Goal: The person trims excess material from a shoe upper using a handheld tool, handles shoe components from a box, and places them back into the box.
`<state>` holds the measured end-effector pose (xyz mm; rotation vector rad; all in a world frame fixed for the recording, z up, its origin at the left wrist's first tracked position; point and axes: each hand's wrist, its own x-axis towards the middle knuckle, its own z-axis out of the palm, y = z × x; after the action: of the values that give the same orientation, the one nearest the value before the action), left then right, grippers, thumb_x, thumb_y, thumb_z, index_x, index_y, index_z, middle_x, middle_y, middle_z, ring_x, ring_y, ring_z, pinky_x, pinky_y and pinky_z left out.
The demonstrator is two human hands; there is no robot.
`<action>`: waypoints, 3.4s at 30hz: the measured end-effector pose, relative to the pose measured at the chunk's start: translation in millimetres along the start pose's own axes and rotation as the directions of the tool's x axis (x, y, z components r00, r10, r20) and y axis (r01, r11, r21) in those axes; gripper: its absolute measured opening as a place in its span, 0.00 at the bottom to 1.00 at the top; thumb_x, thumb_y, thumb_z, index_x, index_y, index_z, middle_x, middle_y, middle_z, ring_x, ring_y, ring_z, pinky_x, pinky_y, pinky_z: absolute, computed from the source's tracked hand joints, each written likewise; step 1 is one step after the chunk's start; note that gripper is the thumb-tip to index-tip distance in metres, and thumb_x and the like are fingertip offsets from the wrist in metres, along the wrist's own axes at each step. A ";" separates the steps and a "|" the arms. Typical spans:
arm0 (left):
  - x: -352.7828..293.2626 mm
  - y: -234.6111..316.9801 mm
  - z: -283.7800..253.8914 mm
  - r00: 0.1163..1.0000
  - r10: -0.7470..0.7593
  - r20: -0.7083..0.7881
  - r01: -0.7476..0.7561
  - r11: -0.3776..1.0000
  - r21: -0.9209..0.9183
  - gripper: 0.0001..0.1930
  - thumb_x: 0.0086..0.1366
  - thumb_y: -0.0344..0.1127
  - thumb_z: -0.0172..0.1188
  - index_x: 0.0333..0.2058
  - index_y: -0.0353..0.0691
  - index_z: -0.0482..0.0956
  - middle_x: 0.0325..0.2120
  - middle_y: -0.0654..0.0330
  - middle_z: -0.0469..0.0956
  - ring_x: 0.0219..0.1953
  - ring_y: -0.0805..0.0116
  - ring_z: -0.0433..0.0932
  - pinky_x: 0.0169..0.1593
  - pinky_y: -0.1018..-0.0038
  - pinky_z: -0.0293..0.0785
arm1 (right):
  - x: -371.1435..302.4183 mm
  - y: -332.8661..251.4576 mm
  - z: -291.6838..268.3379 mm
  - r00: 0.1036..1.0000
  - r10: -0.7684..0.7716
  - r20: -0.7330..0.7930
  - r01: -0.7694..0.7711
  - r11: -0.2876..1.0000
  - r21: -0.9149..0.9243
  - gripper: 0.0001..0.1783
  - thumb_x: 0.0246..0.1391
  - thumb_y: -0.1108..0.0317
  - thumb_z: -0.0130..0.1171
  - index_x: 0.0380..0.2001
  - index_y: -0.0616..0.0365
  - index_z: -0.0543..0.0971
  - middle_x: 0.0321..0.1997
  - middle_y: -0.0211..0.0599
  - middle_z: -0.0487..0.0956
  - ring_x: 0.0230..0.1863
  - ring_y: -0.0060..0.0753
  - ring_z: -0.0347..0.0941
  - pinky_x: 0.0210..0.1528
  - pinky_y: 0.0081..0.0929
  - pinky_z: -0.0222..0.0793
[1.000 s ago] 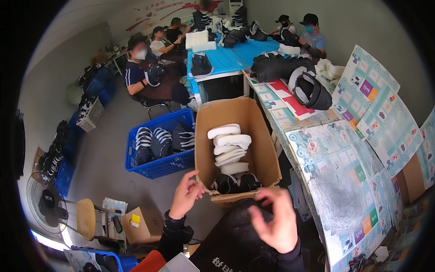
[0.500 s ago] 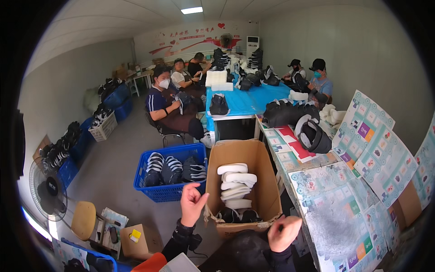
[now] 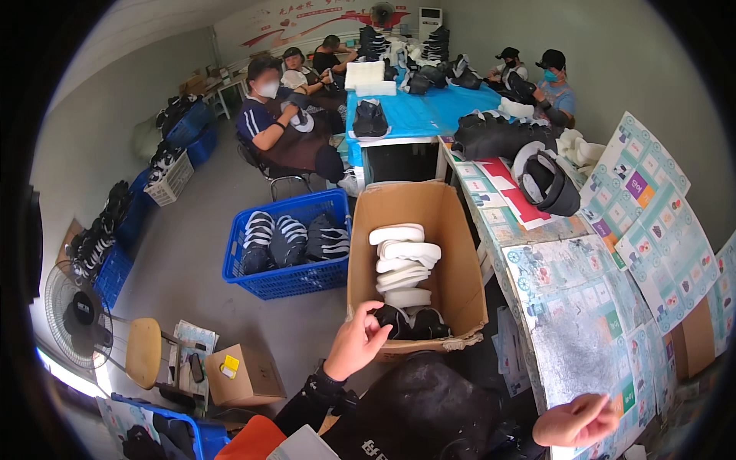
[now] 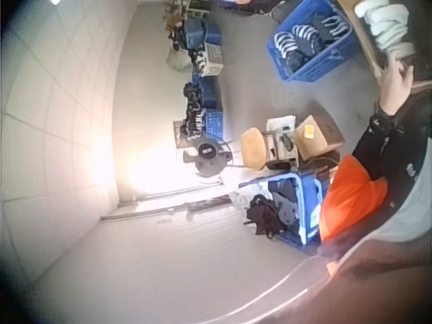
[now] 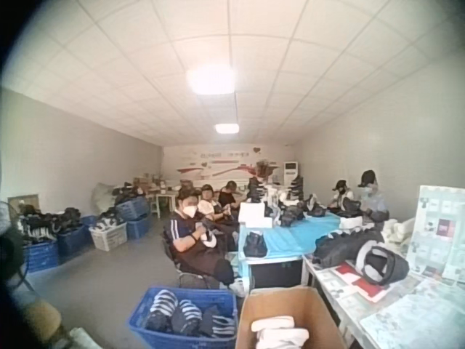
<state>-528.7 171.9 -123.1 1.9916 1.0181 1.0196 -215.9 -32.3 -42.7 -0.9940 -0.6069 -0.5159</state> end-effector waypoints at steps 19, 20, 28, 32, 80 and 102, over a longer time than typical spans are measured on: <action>132.6 -291.1 168.4 0.505 -0.672 0.541 -0.090 0.583 0.808 0.35 0.51 0.54 0.74 0.52 0.33 0.85 0.46 0.44 0.86 0.48 0.49 0.86 0.53 0.57 0.82 | -27.9 85.4 -115.8 0.943 0.193 0.269 -0.019 0.842 -0.539 0.33 0.61 0.83 0.48 0.70 0.58 0.67 0.58 0.39 0.76 0.34 0.21 0.70 0.38 0.21 0.67; 147.5 -287.0 188.4 0.488 -0.679 0.549 -0.131 0.565 0.815 0.34 0.51 0.54 0.73 0.51 0.33 0.85 0.46 0.45 0.86 0.48 0.49 0.86 0.53 0.57 0.82 | -25.9 79.7 -130.5 0.964 0.121 0.236 0.058 0.772 -0.633 0.32 0.60 0.84 0.48 0.69 0.62 0.67 0.55 0.39 0.76 0.43 0.24 0.70 0.46 0.23 0.66; 141.7 -334.3 216.0 0.416 -0.785 0.458 -0.092 0.465 0.880 0.28 0.53 0.51 0.72 0.48 0.36 0.87 0.43 0.48 0.87 0.46 0.49 0.87 0.51 0.55 0.82 | -37.9 55.6 -135.6 0.940 -0.005 0.342 0.311 0.430 -0.848 0.21 0.63 0.56 0.60 0.50 0.62 0.81 0.46 0.50 0.81 0.48 0.54 0.77 0.55 0.48 0.72; 135.5 -349.3 209.5 0.363 -0.820 0.442 -0.084 0.444 0.892 0.26 0.54 0.50 0.71 0.46 0.37 0.87 0.42 0.50 0.87 0.46 0.50 0.87 0.50 0.54 0.82 | -37.7 66.0 -140.6 0.942 -0.018 0.336 0.305 0.465 -0.831 0.22 0.66 0.53 0.58 0.49 0.63 0.80 0.46 0.51 0.80 0.48 0.56 0.77 0.56 0.50 0.71; 51.0 83.4 64.8 0.826 0.405 0.393 -0.181 0.850 -0.494 0.28 0.66 0.32 0.69 0.63 0.35 0.74 0.61 0.48 0.72 0.59 0.59 0.76 0.56 0.71 0.75 | -74.8 19.1 -3.9 0.718 0.544 0.435 -0.139 0.724 -0.675 0.14 0.65 0.69 0.62 0.51 0.62 0.76 0.31 0.60 0.81 0.34 0.63 0.81 0.34 0.43 0.75; -48.9 -5.1 97.3 0.898 0.148 0.414 -0.025 0.957 -0.288 0.08 0.64 0.34 0.73 0.39 0.37 0.89 0.35 0.59 0.83 0.36 0.64 0.83 0.39 0.72 0.79 | -146.7 34.7 -93.1 0.552 0.576 0.603 -0.352 0.817 -0.458 0.06 0.54 0.76 0.73 0.33 0.64 0.84 0.35 0.41 0.83 0.38 0.36 0.81 0.45 0.26 0.75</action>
<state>-466.0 112.3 -189.3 1.9199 0.5170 0.6711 -277.8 -80.5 -201.6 -1.6050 -0.9379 0.3399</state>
